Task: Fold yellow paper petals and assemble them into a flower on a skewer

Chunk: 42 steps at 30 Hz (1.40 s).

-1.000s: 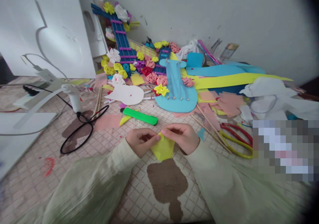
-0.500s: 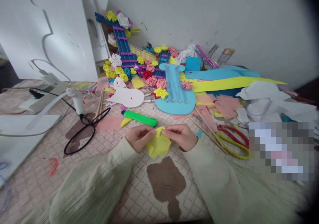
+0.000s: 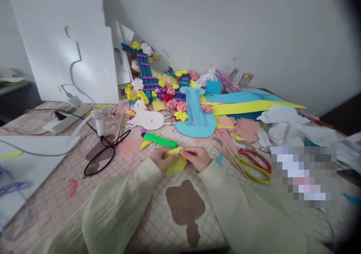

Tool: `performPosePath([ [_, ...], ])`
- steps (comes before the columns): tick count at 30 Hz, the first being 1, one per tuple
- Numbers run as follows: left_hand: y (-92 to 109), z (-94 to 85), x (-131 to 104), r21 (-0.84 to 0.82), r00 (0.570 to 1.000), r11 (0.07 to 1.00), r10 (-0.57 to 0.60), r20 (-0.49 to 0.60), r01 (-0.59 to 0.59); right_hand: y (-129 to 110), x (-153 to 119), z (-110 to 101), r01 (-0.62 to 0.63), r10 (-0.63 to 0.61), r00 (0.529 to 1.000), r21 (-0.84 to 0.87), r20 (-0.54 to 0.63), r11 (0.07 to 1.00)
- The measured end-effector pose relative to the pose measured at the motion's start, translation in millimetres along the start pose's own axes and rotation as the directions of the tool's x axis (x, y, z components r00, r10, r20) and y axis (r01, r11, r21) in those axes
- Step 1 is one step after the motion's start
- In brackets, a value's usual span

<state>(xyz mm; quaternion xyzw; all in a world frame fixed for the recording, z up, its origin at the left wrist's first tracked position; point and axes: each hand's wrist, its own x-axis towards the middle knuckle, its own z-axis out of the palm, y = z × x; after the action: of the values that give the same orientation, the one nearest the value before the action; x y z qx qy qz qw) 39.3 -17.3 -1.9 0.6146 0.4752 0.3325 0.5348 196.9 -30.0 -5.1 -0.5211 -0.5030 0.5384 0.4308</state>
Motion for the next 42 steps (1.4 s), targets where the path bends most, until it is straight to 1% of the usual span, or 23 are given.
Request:
performPosePath([
  [10,-0.5,0.8,-1.5,0.008,1.0,1.0,-0.017,0.016,0.017,-4.9,-1.6,1.5,-0.011,0.013,0.999,0.067,-0.03,0.998],
  [14,-0.1,1.7,-2.1,0.005,1.0,1.0,-0.021,0.018,0.021,-4.8,-0.3,-0.6,-0.018,0.02,1.0,0.08,-0.016,0.997],
  [22,-4.3,3.4,1.1,-0.074,0.999,0.997,-0.01,-0.033,0.008,-2.6,1.0,-2.6,-0.004,0.006,1.0,0.069,-0.024,0.998],
  [30,-6.0,2.9,2.7,-0.011,0.998,0.998,-0.054,-0.012,0.054,1.0,1.7,-2.1,0.024,-0.021,0.999,0.041,-0.049,0.999],
  [42,10.3,4.1,-4.7,0.096,0.998,0.994,-0.052,-0.026,0.054,3.3,1.2,-3.3,0.056,-0.056,0.997,0.008,-0.056,0.998],
])
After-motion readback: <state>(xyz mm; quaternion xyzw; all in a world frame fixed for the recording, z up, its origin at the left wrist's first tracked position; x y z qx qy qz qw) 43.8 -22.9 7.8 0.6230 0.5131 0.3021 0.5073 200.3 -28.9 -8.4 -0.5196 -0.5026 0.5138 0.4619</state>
